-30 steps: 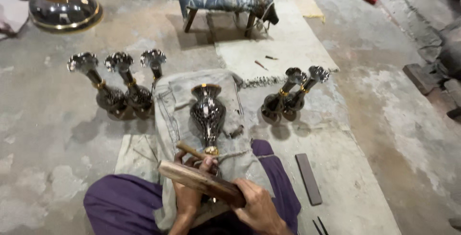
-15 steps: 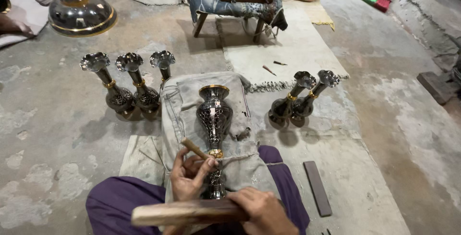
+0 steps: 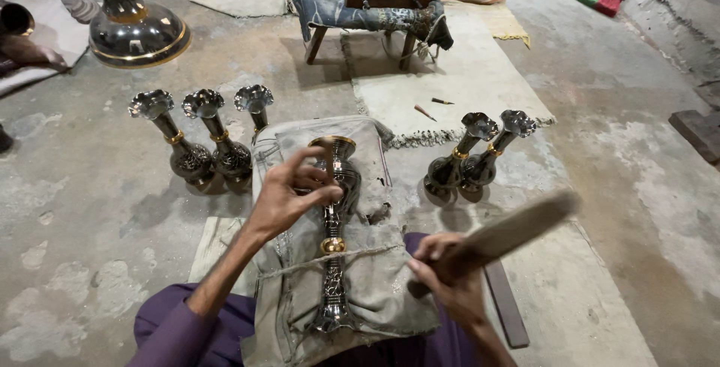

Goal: The person sits on the floor with an engraved metal vase resting on a cloth cushion on their lap. They hold a small punch against the vase's surface and repeatedly strike it with a wooden mallet, repositioning the punch around the vase body to work the decorated surface.

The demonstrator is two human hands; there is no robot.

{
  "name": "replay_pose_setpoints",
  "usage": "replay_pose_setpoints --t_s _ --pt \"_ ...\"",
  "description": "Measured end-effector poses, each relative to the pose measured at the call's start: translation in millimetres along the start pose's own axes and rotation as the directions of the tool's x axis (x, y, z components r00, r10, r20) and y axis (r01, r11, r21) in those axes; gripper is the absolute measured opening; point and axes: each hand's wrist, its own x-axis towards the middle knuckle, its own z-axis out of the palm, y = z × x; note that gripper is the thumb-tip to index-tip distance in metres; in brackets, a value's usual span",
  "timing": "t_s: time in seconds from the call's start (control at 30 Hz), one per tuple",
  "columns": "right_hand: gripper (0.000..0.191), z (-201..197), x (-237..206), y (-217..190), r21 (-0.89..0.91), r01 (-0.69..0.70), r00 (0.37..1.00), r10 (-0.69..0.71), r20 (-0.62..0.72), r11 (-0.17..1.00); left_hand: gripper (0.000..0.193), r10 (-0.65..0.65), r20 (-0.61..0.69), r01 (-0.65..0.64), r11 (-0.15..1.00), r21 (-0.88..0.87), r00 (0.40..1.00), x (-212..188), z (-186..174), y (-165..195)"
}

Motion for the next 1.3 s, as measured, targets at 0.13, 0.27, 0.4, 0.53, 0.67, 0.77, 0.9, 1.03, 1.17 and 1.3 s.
replay_pose_setpoints --t_s 0.13,0.27,0.4,0.53,0.67,0.77,0.9,1.03,1.17,1.3 --pt "0.021 0 0 30 0.126 -0.455 0.889 0.440 0.129 0.881 0.047 0.186 0.178 -0.223 0.951 0.215 0.966 11 4 -2" --pt "0.036 -21 3 33 -0.239 -0.339 0.939 0.341 -0.038 0.910 0.043 0.169 0.286 -0.272 0.888 0.371 0.943 22 9 6" --pt "0.067 -31 15 29 -0.405 0.022 1.000 -0.023 0.003 0.914 0.045 0.176 0.374 -0.332 0.850 0.409 0.911 24 6 18" --pt "0.077 -32 22 30 -0.740 -0.078 0.981 0.185 0.063 0.668 0.051 -0.019 0.412 -0.201 0.852 0.484 0.911 23 10 24" --pt "0.081 -36 24 32 -0.846 0.003 0.985 0.143 0.093 0.533 0.049 0.143 0.408 -0.331 0.835 0.439 0.902 23 9 25" --pt "0.078 -40 26 31 -0.711 0.130 0.988 -0.148 0.037 0.691 0.048 0.172 0.404 -0.352 0.833 0.427 0.898 23 8 26" --pt "0.072 -50 30 24 -0.741 0.042 0.999 -0.032 0.027 0.670 0.048 0.132 0.410 -0.317 0.848 0.425 0.902 22 9 27" --pt "0.070 -49 34 15 -0.756 0.050 0.995 -0.101 -0.021 0.653 0.050 0.122 0.396 -0.303 0.848 0.436 0.910 21 11 27" --pt "0.076 -43 36 1 -0.794 0.121 0.991 -0.121 0.060 0.596 0.049 0.078 0.364 -0.259 0.839 0.478 0.928 17 14 24" --pt "0.076 -36 46 -11 -0.454 0.123 0.989 -0.148 -0.020 0.882 0.046 0.172 0.274 -0.276 0.870 0.408 0.946 8 10 17"
